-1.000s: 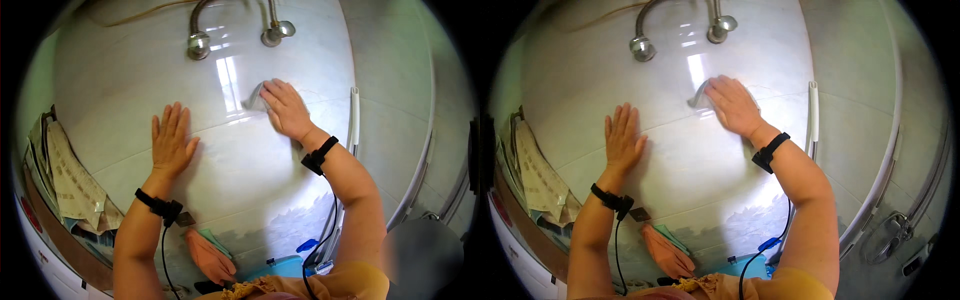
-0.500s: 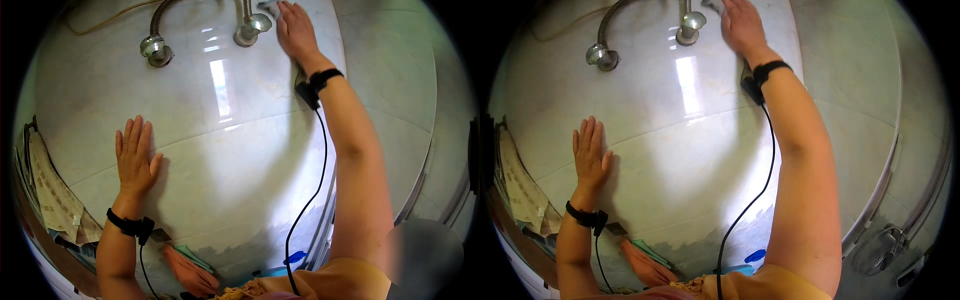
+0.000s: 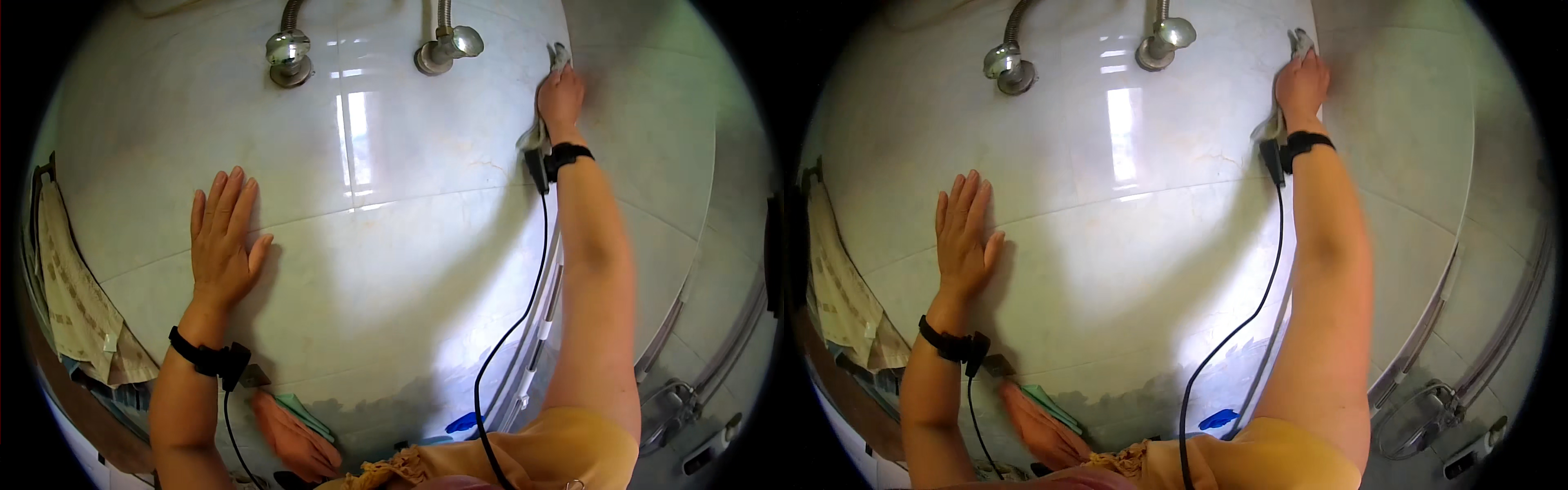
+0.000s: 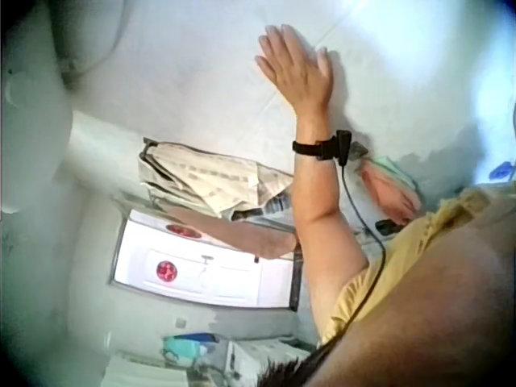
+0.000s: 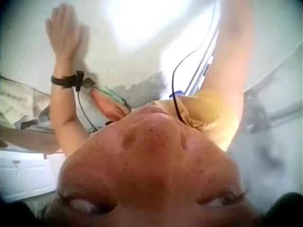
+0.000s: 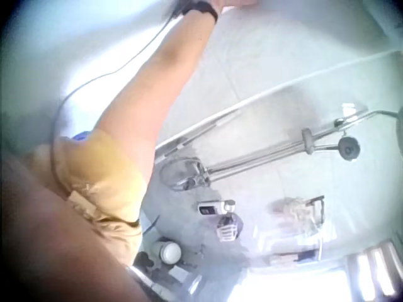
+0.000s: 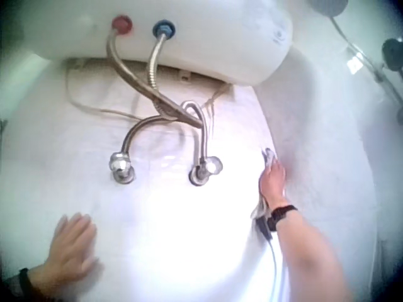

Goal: The person rinses a cloth in a sink and then wipes the bathroom wall tiles and fixtures.

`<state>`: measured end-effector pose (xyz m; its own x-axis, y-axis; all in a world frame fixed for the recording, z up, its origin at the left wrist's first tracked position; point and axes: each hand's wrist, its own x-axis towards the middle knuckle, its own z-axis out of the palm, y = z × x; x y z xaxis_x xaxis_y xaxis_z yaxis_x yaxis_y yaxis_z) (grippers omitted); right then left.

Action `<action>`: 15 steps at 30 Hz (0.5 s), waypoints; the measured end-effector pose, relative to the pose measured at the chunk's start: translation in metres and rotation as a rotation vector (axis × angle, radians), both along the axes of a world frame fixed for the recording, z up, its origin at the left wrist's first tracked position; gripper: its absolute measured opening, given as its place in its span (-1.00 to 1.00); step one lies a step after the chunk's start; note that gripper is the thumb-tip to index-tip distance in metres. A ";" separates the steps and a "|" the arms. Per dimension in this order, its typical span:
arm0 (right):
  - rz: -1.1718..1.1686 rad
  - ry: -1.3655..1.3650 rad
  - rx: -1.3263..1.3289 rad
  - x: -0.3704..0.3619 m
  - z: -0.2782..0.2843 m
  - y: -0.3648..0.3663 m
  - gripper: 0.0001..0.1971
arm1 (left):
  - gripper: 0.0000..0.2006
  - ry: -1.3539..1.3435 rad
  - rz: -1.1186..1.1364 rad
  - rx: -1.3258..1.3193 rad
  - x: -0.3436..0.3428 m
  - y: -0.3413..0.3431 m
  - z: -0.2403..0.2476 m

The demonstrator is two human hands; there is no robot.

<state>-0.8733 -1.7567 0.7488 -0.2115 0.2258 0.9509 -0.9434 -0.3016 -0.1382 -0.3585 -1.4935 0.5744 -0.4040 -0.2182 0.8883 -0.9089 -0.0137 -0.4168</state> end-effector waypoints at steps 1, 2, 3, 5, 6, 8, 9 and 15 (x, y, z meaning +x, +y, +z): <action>0.011 -0.042 -0.047 0.005 -0.013 0.002 -0.56 | -0.38 -0.002 -0.006 0.006 0.001 -0.001 0.001; 0.023 -0.084 -0.093 0.009 -0.024 0.005 -0.57 | -0.38 -0.004 -0.014 0.008 0.001 0.000 0.002; 0.039 -0.095 -0.088 0.012 -0.036 0.009 -0.57 | -0.37 0.005 -0.023 0.009 0.000 0.000 0.001; 0.033 -0.109 -0.055 0.017 -0.054 0.017 -0.57 | -0.36 0.011 -0.040 0.019 -0.002 0.002 0.001; 0.033 -0.125 -0.027 0.021 -0.067 0.024 -0.56 | -0.36 0.012 -0.048 0.019 -0.004 0.002 0.002; 0.055 -0.106 -0.034 0.039 -0.090 0.033 -0.55 | -0.35 0.014 -0.059 0.036 -0.005 0.004 0.001; 0.060 -0.075 -0.092 0.049 -0.101 0.039 -0.57 | -0.36 0.014 -0.056 0.024 -0.005 0.003 0.001; 0.200 0.003 0.046 0.123 -0.170 0.080 -0.49 | -0.38 -0.001 -0.076 0.000 -0.006 -0.007 0.001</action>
<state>-0.7504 -1.6767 0.5789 -0.2447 0.1363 0.9600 -0.8659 -0.4763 -0.1530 -0.3640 -1.5002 0.5754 -0.4202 -0.1871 0.8880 -0.9070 0.0550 -0.4176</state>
